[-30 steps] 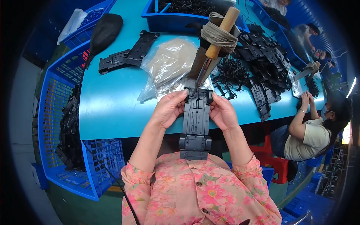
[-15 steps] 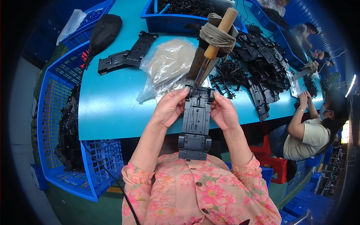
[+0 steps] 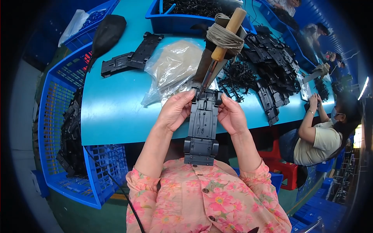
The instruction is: Assembling plastic components for a toy gun magazine using a manual assembly fixture.
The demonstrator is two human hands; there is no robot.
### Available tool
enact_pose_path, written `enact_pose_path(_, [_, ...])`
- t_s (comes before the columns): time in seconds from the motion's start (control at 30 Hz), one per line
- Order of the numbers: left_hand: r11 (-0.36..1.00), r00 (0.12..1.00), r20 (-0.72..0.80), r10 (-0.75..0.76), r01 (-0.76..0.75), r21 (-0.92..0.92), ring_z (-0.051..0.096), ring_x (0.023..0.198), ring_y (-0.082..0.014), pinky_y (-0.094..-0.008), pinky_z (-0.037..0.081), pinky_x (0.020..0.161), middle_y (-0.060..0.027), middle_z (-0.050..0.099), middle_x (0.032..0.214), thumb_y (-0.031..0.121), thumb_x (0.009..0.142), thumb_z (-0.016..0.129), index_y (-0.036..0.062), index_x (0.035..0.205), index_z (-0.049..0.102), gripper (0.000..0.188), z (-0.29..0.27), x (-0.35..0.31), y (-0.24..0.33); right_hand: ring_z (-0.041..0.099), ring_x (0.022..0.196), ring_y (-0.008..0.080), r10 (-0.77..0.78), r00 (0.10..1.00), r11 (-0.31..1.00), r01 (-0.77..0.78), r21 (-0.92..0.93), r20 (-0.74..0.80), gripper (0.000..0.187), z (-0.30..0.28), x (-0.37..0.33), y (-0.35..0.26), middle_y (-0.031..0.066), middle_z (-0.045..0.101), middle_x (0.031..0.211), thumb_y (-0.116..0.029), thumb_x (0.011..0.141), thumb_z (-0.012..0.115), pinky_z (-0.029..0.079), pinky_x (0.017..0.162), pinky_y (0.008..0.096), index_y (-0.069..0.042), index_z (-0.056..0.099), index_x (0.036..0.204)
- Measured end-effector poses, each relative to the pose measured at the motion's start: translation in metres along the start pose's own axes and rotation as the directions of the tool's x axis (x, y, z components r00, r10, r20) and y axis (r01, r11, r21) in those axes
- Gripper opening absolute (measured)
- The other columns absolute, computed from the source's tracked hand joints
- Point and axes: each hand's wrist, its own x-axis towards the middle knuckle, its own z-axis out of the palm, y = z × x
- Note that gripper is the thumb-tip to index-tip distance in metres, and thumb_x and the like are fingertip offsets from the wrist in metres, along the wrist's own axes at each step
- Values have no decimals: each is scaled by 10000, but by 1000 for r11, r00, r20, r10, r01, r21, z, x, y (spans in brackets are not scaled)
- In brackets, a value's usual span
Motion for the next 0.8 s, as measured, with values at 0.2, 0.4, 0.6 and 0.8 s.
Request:
enact_pose_path(0.2, [1000, 1000, 30, 0, 0, -2, 555, 680, -78, -223, 468, 648, -20, 603, 788, 249, 811, 602, 31, 904, 576, 238, -2, 1, 0, 565, 782, 115, -7, 1000, 1000, 7, 4, -30, 208, -2, 1, 2, 53, 611, 882, -212, 881, 475, 460, 744, 272, -34, 564, 943])
enact_pose_path(0.4, [1000, 1000, 14, -1, 1, -5, 560, 682, -82, -224, 470, 654, -21, 604, 785, 252, 808, 604, 25, 911, 571, 251, 0, 1, 1, 572, 792, 118, -9, 1000, 1000, 9, 12, -9, 212, -3, 2, 2, 56, 612, 895, -213, 878, 481, 463, 745, 274, -32, 565, 950])
enact_pose_path(0.6, [1000, 999, 38, -3, 3, -10, 570, 721, -94, -237, 485, 671, -42, 607, 837, 219, 818, 587, 19, 943, 564, 237, -7, 5, -2, 578, 801, 127, -8, 1000, 1000, 8, 18, -17, 223, -2, 2, 2, 62, 613, 892, -214, 880, 477, 468, 747, 276, -25, 563, 961])
enact_pose_path(0.8, [1000, 1000, 14, -14, 14, -15, 567, 719, -90, -237, 481, 654, -38, 604, 832, 214, 818, 589, 30, 931, 568, 217, -4, 4, -1, 587, 818, 138, 9, 1000, 1000, -9, 9, -12, 240, -5, 3, 3, 73, 614, 905, -220, 887, 461, 476, 751, 288, -20, 559, 975])
